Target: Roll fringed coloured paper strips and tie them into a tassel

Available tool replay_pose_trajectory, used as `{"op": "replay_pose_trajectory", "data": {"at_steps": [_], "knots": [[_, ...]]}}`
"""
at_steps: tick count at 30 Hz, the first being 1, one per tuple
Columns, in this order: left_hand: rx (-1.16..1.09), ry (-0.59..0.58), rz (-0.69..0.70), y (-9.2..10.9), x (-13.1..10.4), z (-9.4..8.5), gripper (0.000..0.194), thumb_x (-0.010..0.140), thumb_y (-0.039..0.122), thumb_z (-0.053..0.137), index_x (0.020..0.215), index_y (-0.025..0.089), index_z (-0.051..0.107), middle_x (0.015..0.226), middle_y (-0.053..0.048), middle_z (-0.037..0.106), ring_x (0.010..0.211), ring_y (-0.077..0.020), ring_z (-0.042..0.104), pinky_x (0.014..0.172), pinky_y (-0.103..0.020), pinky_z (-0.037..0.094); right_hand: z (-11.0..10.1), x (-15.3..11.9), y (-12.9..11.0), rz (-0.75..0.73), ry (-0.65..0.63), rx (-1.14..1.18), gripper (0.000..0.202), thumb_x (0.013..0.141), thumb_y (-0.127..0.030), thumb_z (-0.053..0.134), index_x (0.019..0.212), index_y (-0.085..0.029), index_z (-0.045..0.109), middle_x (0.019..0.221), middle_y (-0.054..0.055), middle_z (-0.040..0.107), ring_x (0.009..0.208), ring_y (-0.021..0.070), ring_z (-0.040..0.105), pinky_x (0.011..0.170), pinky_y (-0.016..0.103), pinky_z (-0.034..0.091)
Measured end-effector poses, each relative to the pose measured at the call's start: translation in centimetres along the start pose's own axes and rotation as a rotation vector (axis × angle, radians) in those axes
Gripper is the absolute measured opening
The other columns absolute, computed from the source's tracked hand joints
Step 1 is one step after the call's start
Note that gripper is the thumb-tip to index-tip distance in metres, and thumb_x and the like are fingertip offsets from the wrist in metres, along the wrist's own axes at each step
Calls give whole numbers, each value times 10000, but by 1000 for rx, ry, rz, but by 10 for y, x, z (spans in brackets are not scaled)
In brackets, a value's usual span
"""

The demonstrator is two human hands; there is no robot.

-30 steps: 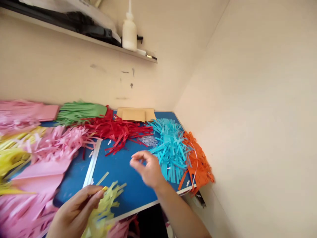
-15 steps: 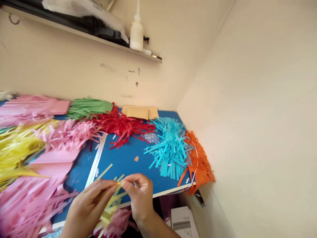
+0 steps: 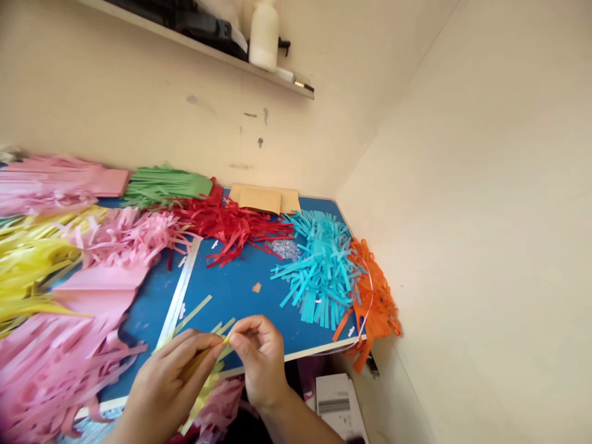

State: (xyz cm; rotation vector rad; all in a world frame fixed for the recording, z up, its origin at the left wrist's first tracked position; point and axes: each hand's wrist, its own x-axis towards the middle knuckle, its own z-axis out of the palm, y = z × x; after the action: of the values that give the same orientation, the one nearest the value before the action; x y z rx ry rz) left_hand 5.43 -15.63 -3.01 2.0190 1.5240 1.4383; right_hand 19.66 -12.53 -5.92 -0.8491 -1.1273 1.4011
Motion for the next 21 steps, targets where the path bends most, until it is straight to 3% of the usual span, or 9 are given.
{"op": "replay_pose_trajectory", "data": {"at_steps": [7,13,21], "knots": [[-12,1,5,-2,3,-2,154,934,248,531,872,217,668,705,13,663,615,-91,651,584,-148,511,1,-4,-1,-30,-7,-13,90,825,-277,747,835,-210,688,819,17,683,790,160,636,774,271,502],[12,-1,25,-1,1,3,146,935,247,535,881,228,669,703,24,654,617,-81,649,611,-140,515,-2,-5,3,-103,128,-109,71,812,-228,756,793,-213,689,770,-7,680,743,138,637,739,234,509],[-54,-38,-15,-1,8,3,154,919,242,554,823,231,674,664,36,659,573,-68,644,560,-119,500,-5,-6,5,-150,74,-97,71,827,-181,741,837,-237,698,803,-24,681,777,118,638,754,203,504]]}}
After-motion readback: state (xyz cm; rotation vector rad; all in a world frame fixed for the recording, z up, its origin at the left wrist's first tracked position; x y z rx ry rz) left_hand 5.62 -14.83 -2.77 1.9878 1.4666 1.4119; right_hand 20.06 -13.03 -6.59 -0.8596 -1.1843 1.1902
